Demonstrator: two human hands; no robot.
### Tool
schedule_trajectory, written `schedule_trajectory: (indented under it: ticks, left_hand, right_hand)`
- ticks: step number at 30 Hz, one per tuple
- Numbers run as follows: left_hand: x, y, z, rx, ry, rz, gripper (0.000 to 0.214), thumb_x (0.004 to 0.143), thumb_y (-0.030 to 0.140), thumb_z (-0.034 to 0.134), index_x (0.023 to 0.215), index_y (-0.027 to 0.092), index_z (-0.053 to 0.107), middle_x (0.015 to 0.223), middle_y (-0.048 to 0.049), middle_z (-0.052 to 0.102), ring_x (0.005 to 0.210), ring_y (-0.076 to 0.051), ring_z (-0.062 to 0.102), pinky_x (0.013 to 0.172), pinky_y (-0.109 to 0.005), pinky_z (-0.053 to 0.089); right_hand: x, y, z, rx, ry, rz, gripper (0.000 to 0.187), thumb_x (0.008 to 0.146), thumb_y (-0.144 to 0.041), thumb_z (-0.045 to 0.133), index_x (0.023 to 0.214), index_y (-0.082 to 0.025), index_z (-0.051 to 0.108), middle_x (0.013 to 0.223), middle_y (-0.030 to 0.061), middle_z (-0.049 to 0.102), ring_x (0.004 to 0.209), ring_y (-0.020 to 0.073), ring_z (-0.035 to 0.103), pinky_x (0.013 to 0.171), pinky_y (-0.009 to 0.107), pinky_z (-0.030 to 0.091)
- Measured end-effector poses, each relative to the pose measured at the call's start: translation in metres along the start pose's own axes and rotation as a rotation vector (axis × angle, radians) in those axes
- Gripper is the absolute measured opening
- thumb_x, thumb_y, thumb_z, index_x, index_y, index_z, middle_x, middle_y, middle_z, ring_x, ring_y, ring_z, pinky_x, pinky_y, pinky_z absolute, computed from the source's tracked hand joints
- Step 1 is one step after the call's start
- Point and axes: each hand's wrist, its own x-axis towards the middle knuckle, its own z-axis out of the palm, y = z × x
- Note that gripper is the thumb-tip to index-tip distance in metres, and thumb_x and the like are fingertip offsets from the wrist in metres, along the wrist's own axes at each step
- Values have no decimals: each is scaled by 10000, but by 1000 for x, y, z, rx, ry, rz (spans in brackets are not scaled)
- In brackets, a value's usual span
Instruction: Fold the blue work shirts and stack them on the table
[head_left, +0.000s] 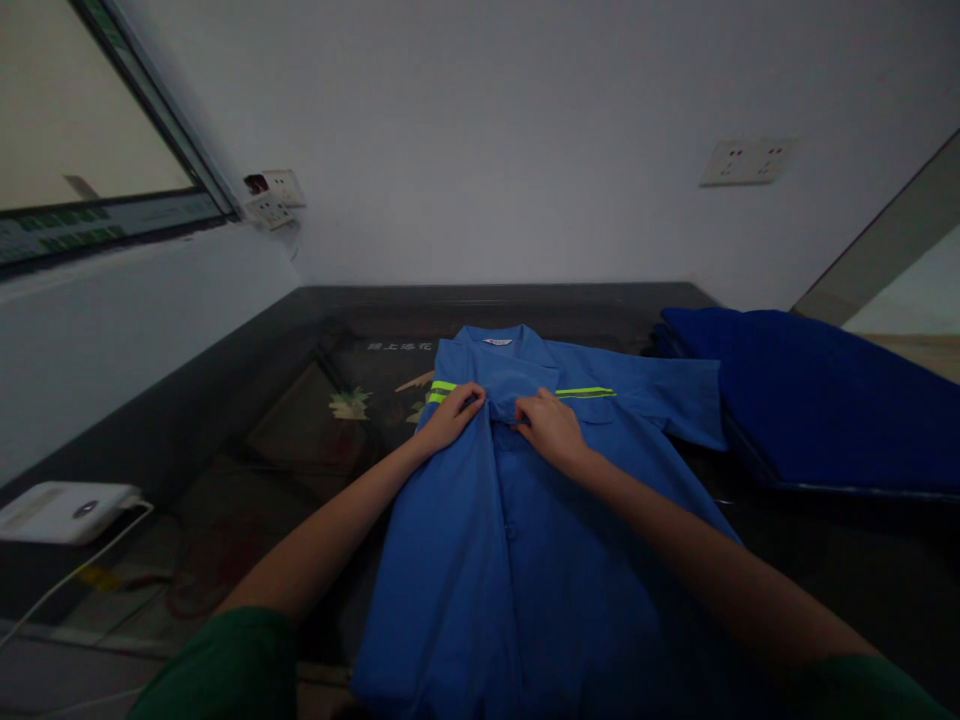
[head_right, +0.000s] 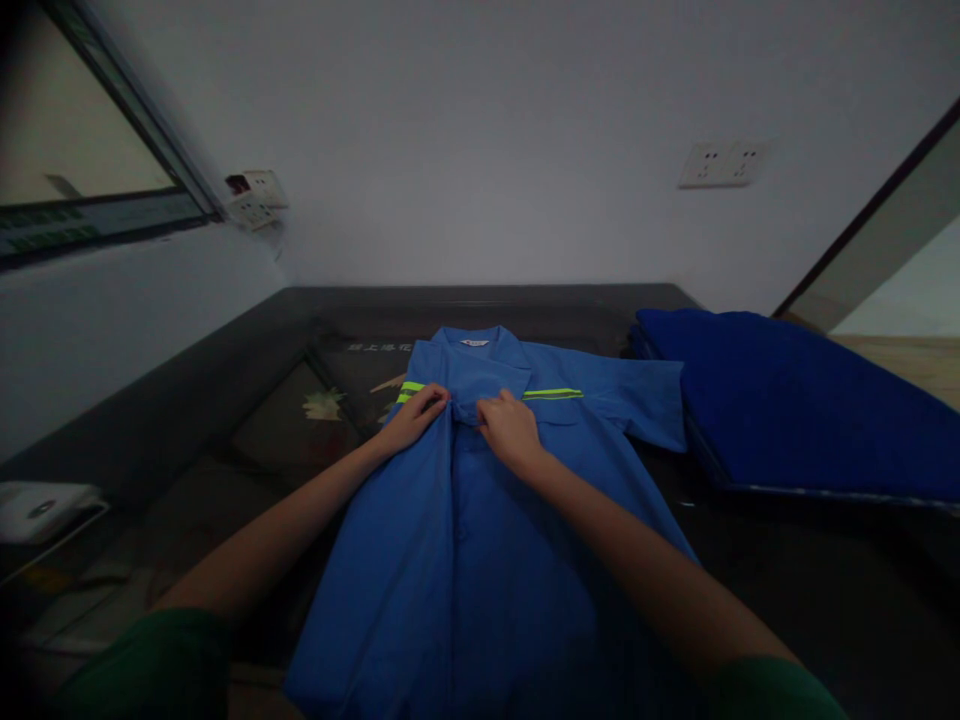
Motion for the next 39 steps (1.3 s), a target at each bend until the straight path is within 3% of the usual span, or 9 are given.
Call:
schedule_trajectory:
  ticks: [4, 8, 14, 21, 28, 35, 39]
  left_hand:
    - [0, -1, 1, 5, 2, 31, 146, 932, 305, 441, 901, 189, 523, 903, -32, 558, 894, -177, 535, 884, -320, 422]
    - [0, -2, 1, 9, -1, 27, 141, 933, 300, 438, 900, 190, 521, 898, -32, 562, 891, -176, 536, 888, -322, 426]
    - [0, 0, 3, 53, -8, 37, 140, 938, 294, 438, 909, 188, 525, 924, -47, 578, 915, -183, 538, 903, -334, 426]
    - [3, 0, 8, 225, -58, 67, 136, 946, 277, 433, 885, 200, 527, 952, -54, 583, 966, -200, 518, 935, -360, 404]
    - [4, -2, 12, 351, -96, 48, 101, 928, 260, 453, 912, 201, 534, 1021, -66, 564, 998, -217, 505, 944, -375, 407]
    - [4, 3, 14, 366, -83, 20, 136, 934, 247, 429, 948, 201, 556, 1046, -75, 565, 1016, -222, 517, 956, -395, 418]
    - [1, 3, 17, 470, -97, 28, 217, 927, 259, 462, 1095, 182, 576, 1247, -116, 533, 1187, -240, 479, 1047, -413, 364]
  right_hand:
    - [4, -7, 4, -45, 18, -66, 237, 876, -386, 615, 1011, -196, 660, 959, 60, 707, 997, 252, 547, 798, 339, 371]
    - [10, -15, 7, -144, -4, -139, 152, 913, -226, 544, 993, -169, 660, 977, 78, 697, 969, 229, 566, 810, 339, 351]
    - [-3, -24, 19, -207, -34, -211, 282, 974, -229, 396, 966, -161, 670, 984, 95, 677, 919, 214, 575, 773, 329, 372]
    - [-21, -16, 28, -247, -20, -215, 295, 956, -195, 427, 1172, -160, 625, 1128, 108, 640, 980, 230, 551, 776, 337, 415]
    - [-26, -17, 20, -222, -52, -248, 328, 938, -127, 406, 1179, -123, 629, 1109, 128, 648, 972, 242, 557, 804, 353, 446]
    - [-31, -18, 22, -139, -31, -226, 341, 955, -204, 416, 1237, -186, 606, 1258, 124, 599, 1068, 263, 547, 870, 394, 448]
    - [-37, -11, 20, -68, -30, -206, 358, 930, -216, 483, 1270, -171, 588, 1277, 124, 597, 1125, 259, 542, 936, 397, 450]
